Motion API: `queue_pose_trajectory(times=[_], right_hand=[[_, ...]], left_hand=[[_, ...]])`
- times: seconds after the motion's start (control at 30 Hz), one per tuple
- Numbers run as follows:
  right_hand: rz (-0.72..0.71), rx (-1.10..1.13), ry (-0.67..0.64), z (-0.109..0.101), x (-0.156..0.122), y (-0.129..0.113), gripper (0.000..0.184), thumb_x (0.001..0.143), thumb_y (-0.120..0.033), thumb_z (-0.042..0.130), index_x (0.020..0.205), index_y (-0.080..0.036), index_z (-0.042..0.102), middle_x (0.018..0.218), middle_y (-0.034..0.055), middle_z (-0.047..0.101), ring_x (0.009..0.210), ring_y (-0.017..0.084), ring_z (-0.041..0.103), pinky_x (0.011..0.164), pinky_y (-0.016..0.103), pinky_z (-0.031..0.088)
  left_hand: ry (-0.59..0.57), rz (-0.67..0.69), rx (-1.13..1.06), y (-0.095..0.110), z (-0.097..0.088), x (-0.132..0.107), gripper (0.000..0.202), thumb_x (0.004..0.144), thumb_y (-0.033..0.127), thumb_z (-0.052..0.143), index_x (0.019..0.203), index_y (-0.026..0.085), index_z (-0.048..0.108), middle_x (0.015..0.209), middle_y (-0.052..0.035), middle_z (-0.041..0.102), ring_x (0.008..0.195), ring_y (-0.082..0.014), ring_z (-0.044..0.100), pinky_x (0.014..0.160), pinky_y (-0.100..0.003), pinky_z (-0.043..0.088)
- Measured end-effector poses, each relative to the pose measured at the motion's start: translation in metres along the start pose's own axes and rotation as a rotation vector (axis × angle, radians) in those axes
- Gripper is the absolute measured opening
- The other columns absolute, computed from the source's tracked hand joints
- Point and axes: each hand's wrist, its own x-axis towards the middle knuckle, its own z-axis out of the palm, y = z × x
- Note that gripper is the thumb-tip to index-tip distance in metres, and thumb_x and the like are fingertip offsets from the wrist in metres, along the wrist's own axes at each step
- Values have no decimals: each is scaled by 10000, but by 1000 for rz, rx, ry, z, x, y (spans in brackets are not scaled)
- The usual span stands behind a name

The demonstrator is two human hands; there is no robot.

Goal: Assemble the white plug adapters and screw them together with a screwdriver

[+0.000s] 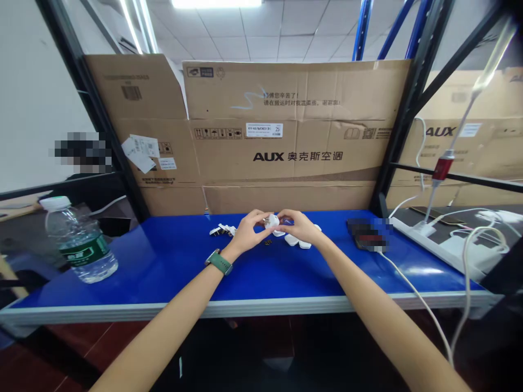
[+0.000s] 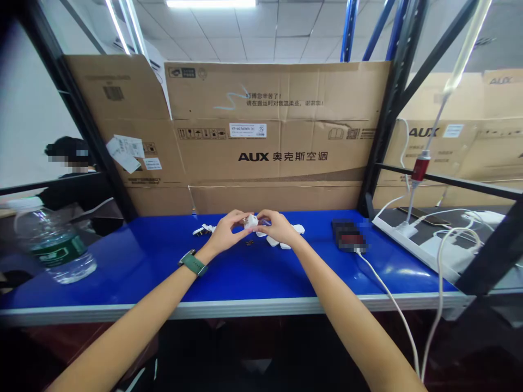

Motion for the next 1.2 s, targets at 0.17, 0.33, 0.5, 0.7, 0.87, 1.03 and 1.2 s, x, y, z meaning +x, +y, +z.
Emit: queue_pose_trajectory(times=[0.17,0.33,0.5,0.7,0.87,1.03,1.2], right_hand=[[-24,-17,83,4,-1,-7,212,820,-373,727,918,-192,677,941,33,727,898,196,650,847,320,478],[-39,-90,70,8,-4,-12,238,790,-344,750,955,-206,649,968,23,728,911,201,656,841,307,465],[-15,-201,-4,13,-6,-14,205,800,-280,726,965,-209,628,1020,44,735,938,217,670,813,304,464],[-18,-226,-37,15,-7,-13,205,806,-245,724,981,-215,622,1036,51,741,983,228,688,864,319,476],[-43,-209,-1,14,-4,-8,198,823,-231,700,1005,-217,623,1071,56,737,1017,228,680,873,319,478],[-39,-250,74,9,-2,-6,282,857,-274,682,1125,-223,614,1014,49,736,955,223,683,838,307,476],[17,-437,-66,7,-8,-6,318,878,-305,672,1193,-258,657,1001,56,746,924,243,688,764,285,450]], left_hand=[[18,-18,44,1,-3,1,455,853,434,739,1248,213,684,1027,-58,666,929,-189,669,877,-333,560],[-26,-53,49,0,-3,0,394,806,452,769,1088,198,663,1034,-48,728,924,-201,686,859,-327,548],[-126,-86,40,-6,1,-3,410,761,403,785,1065,213,586,1037,-24,724,928,-201,682,871,-333,535],[-152,-147,19,-12,1,-3,442,683,424,844,949,214,560,948,-8,720,885,-210,685,830,-332,534],[-121,-183,-14,-11,0,-2,446,676,386,851,950,210,547,931,-4,713,842,-191,683,793,-308,537],[-124,-151,91,-13,-2,-3,363,787,351,751,1078,228,573,1005,-25,719,881,-202,688,818,-321,526],[-166,-149,445,-17,-8,-7,165,830,332,685,963,246,641,1034,-33,733,941,-247,683,835,-347,463]])
